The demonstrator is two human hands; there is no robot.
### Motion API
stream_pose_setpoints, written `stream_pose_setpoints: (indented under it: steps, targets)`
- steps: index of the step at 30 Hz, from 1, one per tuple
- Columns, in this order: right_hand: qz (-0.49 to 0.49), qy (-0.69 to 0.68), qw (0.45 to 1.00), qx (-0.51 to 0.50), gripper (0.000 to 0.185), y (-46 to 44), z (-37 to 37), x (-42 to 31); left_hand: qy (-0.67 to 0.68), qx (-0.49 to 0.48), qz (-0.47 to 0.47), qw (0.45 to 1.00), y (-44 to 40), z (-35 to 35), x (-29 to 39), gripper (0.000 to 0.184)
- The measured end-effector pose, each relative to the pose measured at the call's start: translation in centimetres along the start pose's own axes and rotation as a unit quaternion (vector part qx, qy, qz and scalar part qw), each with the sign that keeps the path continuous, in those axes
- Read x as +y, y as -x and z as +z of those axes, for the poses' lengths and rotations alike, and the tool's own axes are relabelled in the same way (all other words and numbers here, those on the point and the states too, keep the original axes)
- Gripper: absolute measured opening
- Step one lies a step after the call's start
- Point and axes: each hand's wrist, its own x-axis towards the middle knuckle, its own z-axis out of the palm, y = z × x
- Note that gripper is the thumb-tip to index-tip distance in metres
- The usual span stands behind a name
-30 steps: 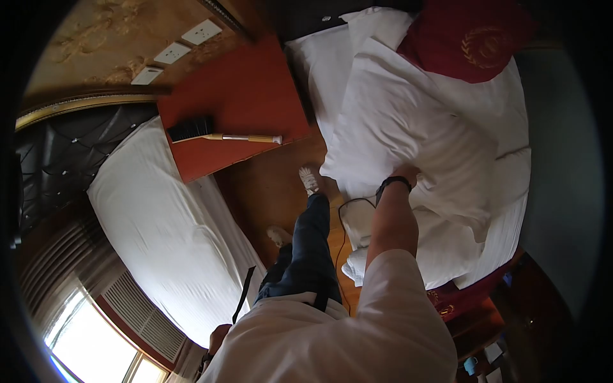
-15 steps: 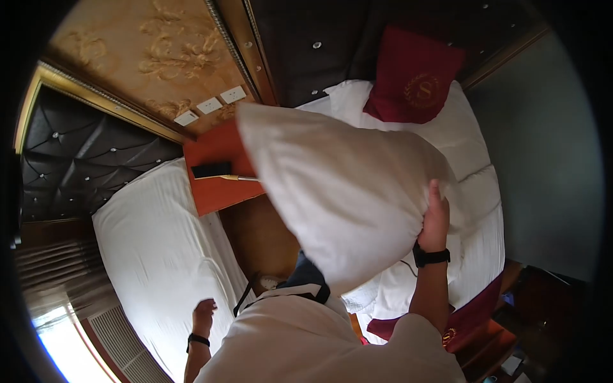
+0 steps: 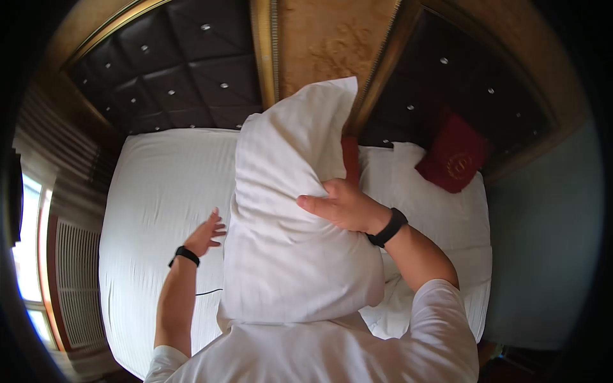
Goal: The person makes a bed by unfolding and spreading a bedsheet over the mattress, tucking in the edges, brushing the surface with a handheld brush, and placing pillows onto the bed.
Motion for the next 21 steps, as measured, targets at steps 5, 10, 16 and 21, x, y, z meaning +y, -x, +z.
stream_pose_setpoints:
  steps: [5, 10, 16, 21]
  targets:
    - [-0.087, 0.121, 0.981, -0.122, 0.042, -8.6, 8.7, -3.2, 0.378, -0.057, 0.12, 0.916, 7.5, 2.4, -5.1, 0.074]
    - [-0.144, 0.151, 0.976, -0.068, 0.043, -17.5, 11.2, 1.3, 0.541, 0.075, 0.236, 0.804, 15.6, -3.0, -7.0, 0.061]
    - [0.063, 0.306, 0.925, -0.217, 0.032, -18.1, 12.0, 24.9, 0.59, 0.287, 0.216, 0.723, 18.9, -5.5, -8.7, 0.043]
    - [0.147, 0.37, 0.85, -0.346, 0.06, -16.6, 16.4, 34.5, 0.593, 0.379, 0.226, 0.673, 21.3, -5.6, -8.7, 0.046]
